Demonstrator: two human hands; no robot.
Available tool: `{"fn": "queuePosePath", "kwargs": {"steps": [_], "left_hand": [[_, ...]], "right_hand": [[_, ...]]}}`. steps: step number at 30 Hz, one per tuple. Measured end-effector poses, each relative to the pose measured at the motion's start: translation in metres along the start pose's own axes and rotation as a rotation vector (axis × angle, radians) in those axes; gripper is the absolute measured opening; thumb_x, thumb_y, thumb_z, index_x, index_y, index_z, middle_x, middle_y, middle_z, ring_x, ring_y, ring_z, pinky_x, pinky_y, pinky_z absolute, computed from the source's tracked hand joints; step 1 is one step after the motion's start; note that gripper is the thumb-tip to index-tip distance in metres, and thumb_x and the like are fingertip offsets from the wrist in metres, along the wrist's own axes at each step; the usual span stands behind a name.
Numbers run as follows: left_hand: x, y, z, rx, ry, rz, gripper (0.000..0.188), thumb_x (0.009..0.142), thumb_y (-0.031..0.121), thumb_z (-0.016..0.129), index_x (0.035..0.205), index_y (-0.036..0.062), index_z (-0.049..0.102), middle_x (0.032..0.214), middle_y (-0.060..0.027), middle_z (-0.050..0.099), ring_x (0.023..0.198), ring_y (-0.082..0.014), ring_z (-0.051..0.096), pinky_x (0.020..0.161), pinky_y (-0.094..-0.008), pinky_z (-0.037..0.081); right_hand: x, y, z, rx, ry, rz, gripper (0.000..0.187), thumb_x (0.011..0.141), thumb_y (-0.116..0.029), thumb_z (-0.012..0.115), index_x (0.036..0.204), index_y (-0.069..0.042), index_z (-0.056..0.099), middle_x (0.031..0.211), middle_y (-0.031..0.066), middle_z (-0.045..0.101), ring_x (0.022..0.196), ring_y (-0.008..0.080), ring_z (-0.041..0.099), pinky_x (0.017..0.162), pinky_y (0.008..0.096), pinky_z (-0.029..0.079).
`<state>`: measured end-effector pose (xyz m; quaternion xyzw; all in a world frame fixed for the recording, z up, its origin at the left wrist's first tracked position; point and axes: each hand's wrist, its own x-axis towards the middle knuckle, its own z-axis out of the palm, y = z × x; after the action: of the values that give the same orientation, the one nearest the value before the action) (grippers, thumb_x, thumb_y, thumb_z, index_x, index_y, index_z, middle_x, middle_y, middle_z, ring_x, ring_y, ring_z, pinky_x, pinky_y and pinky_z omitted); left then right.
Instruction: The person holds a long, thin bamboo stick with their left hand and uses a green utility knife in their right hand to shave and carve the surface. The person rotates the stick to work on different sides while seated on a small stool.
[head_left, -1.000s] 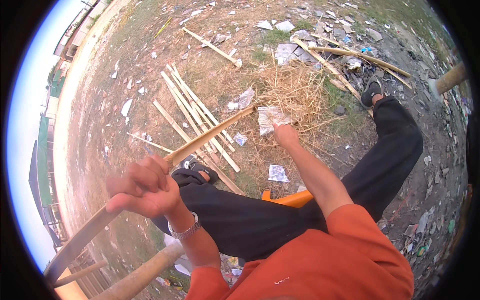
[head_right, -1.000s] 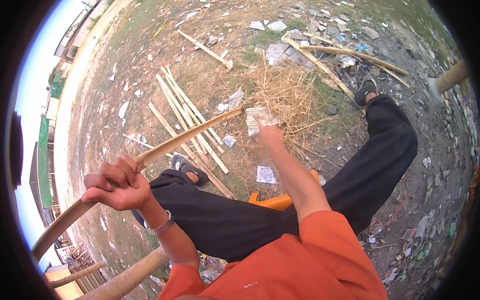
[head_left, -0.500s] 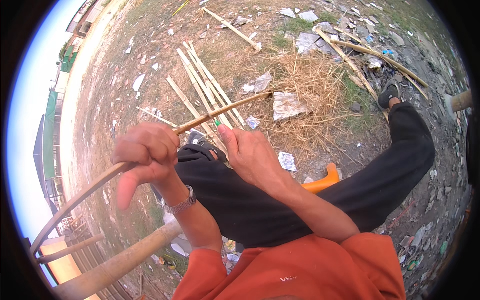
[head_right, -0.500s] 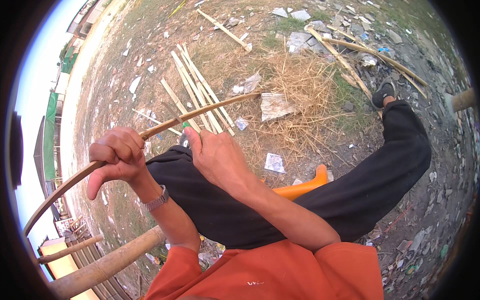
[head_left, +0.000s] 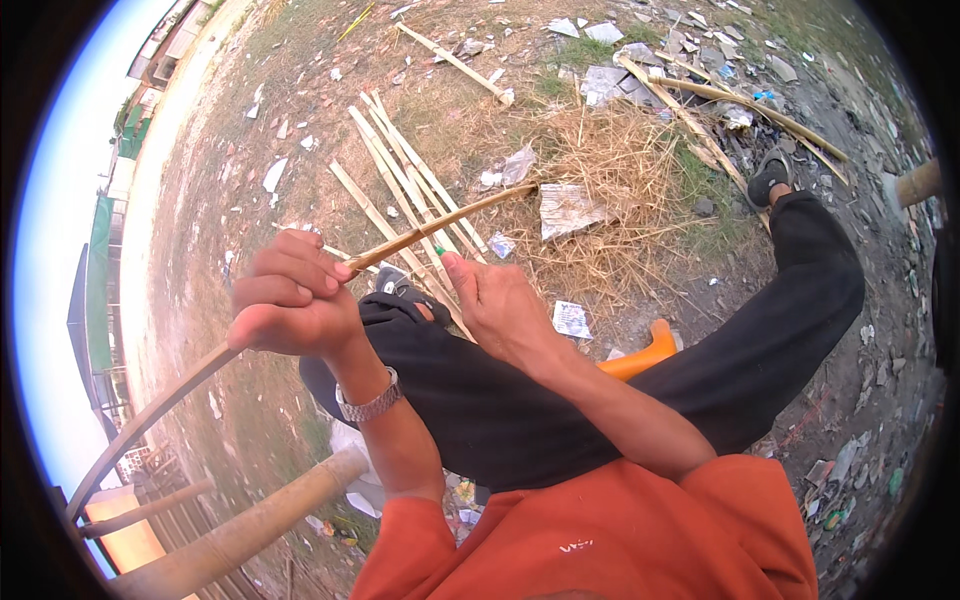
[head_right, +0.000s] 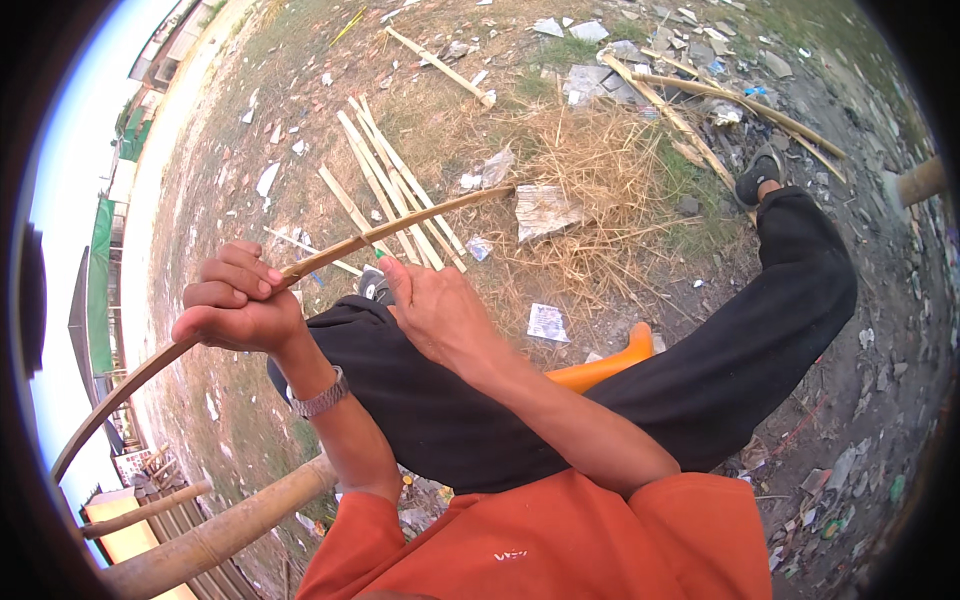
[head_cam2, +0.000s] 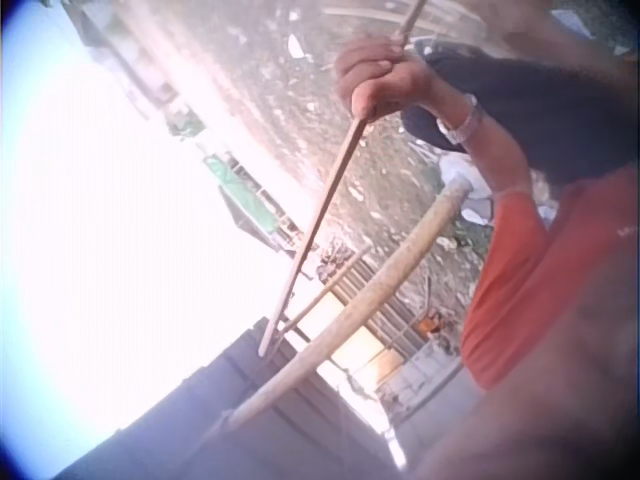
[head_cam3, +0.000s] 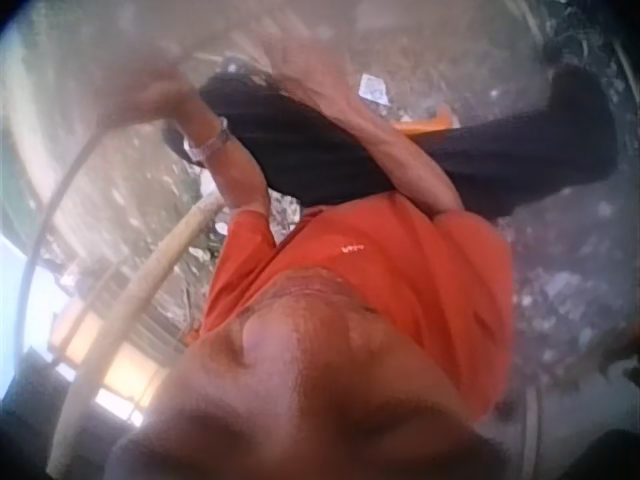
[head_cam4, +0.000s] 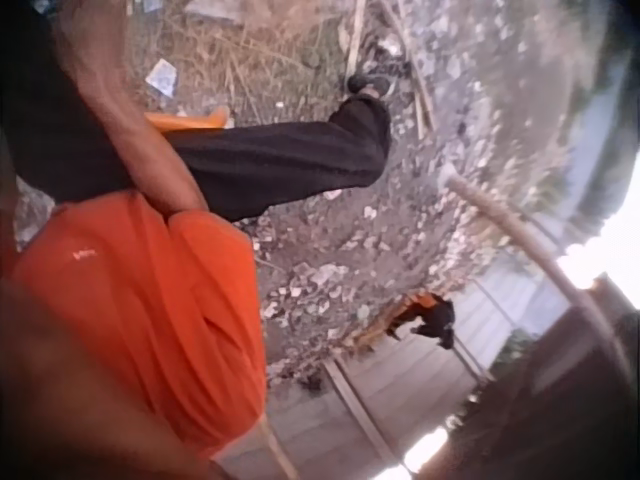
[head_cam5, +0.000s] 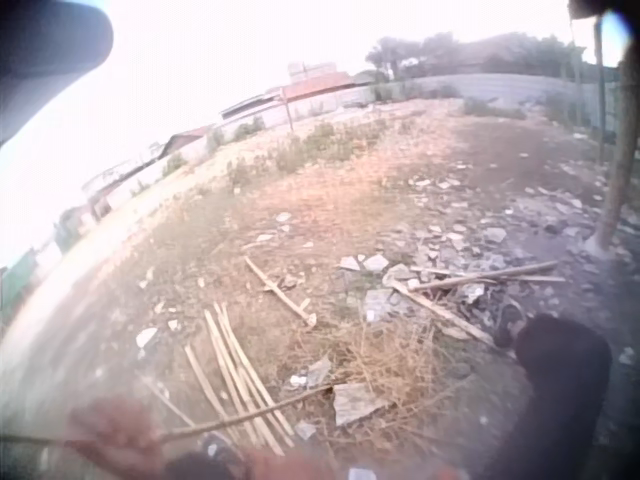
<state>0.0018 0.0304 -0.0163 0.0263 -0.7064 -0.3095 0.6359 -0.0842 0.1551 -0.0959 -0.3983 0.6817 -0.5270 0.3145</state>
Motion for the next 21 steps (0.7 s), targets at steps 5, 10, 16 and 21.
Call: {"fn": "queuePosePath", "kwargs": {"steps": [5, 10, 16, 21], "left_hand": [[0.002, 0.006, 0.005, 0.025, 0.139, -0.063, 0.053, 0.100, 0.044, 0.031, 0.059, 0.0118, 0.033, 0.041, -0.0028, 0.037, 0.033, -0.0120, 0.036, 0.047, -0.0276, 0.037], [0.002, 0.012, 0.015, -0.021, 0.142, -0.083, 0.050, 0.102, 0.030, 0.032, 0.056, 0.0125, 0.031, 0.040, -0.0030, 0.036, 0.031, -0.0117, 0.034, 0.045, -0.0286, 0.036], [0.001, 0.013, 0.015, -0.058, 0.133, -0.090, 0.050, 0.102, 0.025, 0.033, 0.054, 0.0127, 0.029, 0.039, -0.0032, 0.036, 0.030, -0.0119, 0.033, 0.042, -0.0279, 0.032], [0.003, 0.014, 0.015, -0.070, 0.174, -0.111, 0.048, 0.100, 0.021, 0.036, 0.053, 0.0128, 0.028, 0.038, -0.0031, 0.035, 0.029, -0.0121, 0.031, 0.041, -0.0275, 0.029]], "right_hand": [[0.009, 0.021, 0.004, -0.016, 0.032, 0.004, 0.049, 0.100, -0.034, 0.034, 0.084, 0.004, 0.060, 0.066, 0.0289, 0.053, 0.063, 0.0458, 0.053, 0.058, 0.0471, 0.042], [0.008, 0.035, 0.011, -0.083, 0.093, -0.012, 0.049, 0.100, -0.033, 0.034, 0.083, 0.004, 0.061, 0.065, 0.0280, 0.054, 0.064, 0.0455, 0.054, 0.059, 0.0474, 0.043], [0.009, 0.036, 0.009, -0.129, 0.062, 0.044, 0.051, 0.099, -0.035, 0.034, 0.083, 0.005, 0.061, 0.063, 0.0267, 0.054, 0.063, 0.0454, 0.055, 0.062, 0.0498, 0.043], [0.017, 0.064, 0.013, -0.156, 0.129, 0.067, 0.054, 0.099, -0.037, 0.034, 0.078, 0.005, 0.060, 0.060, 0.0274, 0.053, 0.062, 0.0451, 0.054, 0.062, 0.0495, 0.043]]}}
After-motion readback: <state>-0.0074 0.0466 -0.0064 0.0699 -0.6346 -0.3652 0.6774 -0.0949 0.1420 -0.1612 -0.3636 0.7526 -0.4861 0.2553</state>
